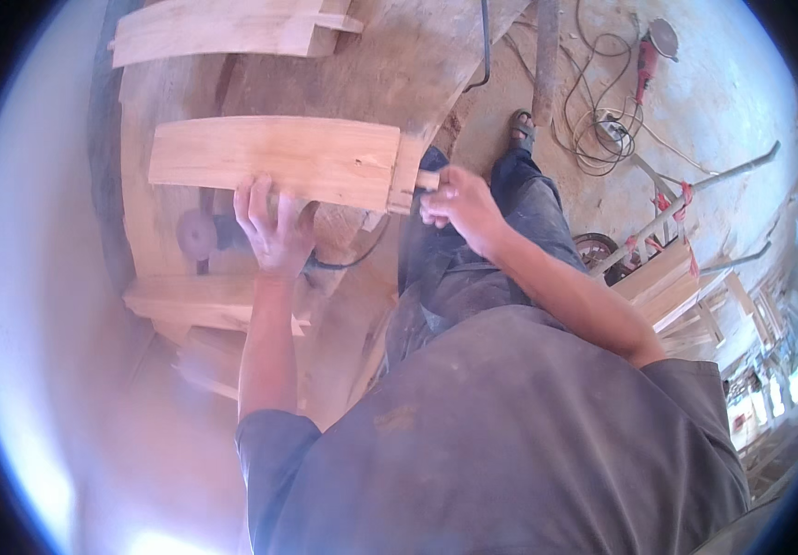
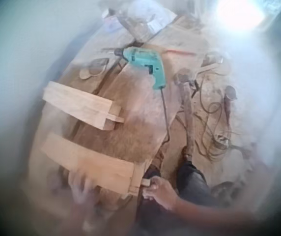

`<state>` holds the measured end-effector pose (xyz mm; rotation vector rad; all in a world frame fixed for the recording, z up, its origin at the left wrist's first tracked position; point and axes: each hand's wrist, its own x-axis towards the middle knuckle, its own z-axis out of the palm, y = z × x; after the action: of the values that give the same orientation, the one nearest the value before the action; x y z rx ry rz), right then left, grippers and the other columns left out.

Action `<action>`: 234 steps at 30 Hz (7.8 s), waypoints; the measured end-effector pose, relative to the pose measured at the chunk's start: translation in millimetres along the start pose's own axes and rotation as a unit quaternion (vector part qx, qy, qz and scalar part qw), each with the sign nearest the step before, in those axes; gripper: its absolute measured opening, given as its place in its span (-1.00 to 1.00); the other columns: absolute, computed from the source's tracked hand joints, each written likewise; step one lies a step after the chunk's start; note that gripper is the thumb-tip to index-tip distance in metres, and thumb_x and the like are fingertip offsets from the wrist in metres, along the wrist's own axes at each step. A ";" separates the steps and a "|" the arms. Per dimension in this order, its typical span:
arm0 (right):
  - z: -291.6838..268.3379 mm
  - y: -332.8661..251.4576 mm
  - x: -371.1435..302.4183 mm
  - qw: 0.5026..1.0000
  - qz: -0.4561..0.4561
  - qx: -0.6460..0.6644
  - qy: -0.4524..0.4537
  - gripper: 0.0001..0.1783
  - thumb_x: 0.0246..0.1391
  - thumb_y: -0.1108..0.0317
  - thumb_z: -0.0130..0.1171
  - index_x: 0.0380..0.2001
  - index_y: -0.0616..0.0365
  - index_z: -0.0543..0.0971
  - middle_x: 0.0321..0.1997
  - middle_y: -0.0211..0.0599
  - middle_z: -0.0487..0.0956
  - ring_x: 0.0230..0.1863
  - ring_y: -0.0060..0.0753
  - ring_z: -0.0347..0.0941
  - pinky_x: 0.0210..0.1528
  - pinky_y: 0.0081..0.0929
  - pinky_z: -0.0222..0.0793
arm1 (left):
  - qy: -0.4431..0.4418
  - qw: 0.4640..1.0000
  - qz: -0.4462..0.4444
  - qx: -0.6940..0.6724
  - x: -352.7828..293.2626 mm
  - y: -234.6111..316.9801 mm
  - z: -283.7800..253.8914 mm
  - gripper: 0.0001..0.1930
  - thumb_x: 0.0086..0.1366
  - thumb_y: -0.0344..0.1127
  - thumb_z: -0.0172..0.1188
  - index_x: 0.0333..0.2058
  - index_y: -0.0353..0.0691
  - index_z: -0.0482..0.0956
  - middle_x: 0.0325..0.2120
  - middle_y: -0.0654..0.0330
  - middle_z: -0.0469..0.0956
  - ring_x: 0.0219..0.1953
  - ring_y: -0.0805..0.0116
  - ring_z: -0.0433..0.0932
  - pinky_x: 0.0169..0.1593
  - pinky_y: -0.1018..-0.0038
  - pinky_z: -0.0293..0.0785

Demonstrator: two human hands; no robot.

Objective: The person assembles wooden parts by inserting small wooden dowels into pre-drilled holes and tapping them with a hammer. They also use an angle grinder to smooth the edges of the wooden pieces.

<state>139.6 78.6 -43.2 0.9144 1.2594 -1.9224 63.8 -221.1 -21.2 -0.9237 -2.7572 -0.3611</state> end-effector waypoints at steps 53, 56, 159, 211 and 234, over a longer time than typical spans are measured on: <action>-46.7 65.8 106.2 0.910 -0.371 0.007 -0.185 -0.56 -0.09 0.15 0.42 -0.54 0.40 0.57 -0.56 -0.16 0.58 -0.64 -0.39 0.50 -0.62 -0.43 0.39 | 0.002 0.971 -0.233 -0.046 48.6 26.8 59.6 -0.31 0.59 0.11 -0.21 0.43 -0.34 0.19 0.49 0.04 0.12 0.53 0.21 0.02 0.54 0.37 -0.13; -46.8 67.4 103.8 0.911 -0.364 0.016 -0.196 -0.56 -0.07 0.15 0.45 -0.52 0.39 0.57 -0.56 -0.17 0.58 -0.67 -0.43 0.48 -0.63 -0.45 0.38 | 0.013 0.967 -0.248 -0.051 45.4 40.7 56.3 -0.32 0.59 0.12 -0.21 0.42 -0.32 0.21 0.49 0.06 0.13 0.53 0.23 0.02 0.54 0.37 -0.12; -106.3 -203.7 138.7 0.829 -0.250 -0.412 0.283 -0.05 -0.10 0.33 0.35 0.38 0.46 0.25 -0.03 0.24 0.62 0.04 0.16 0.57 0.14 -0.14 0.46 | 0.035 0.764 -0.624 0.160 105.8 -64.7 61.1 -0.07 0.18 0.32 0.28 0.41 -0.07 0.29 0.50 -0.10 -0.06 0.41 -0.24 0.21 0.34 -0.06 0.32; -41.6 -342.3 149.3 0.819 -0.137 -0.441 0.340 -0.03 -0.03 0.23 0.38 0.42 0.14 0.16 0.14 0.09 0.45 0.21 0.16 0.46 0.23 -0.08 0.40 | 0.021 0.732 -0.673 0.105 150.1 -61.6 50.5 -0.01 0.18 0.37 0.18 0.42 -0.19 0.21 0.45 -0.25 -0.10 0.38 -0.29 0.17 0.26 -0.16 0.33; -86.6 -356.8 155.7 0.887 -0.140 -0.366 0.245 -0.21 -0.07 0.19 0.37 0.25 0.22 0.39 0.03 0.11 0.63 0.13 0.11 0.55 0.17 -0.12 0.44 | 0.033 0.752 -0.648 0.117 141.6 -65.9 58.6 -0.06 0.19 0.23 0.20 0.41 -0.23 0.19 0.41 -0.33 -0.07 0.35 -0.36 0.17 0.27 -0.16 0.30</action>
<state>-219.2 251.9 -27.2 0.8458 2.3063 -1.2180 -94.3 -175.3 -48.7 1.1644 -2.7645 -0.1855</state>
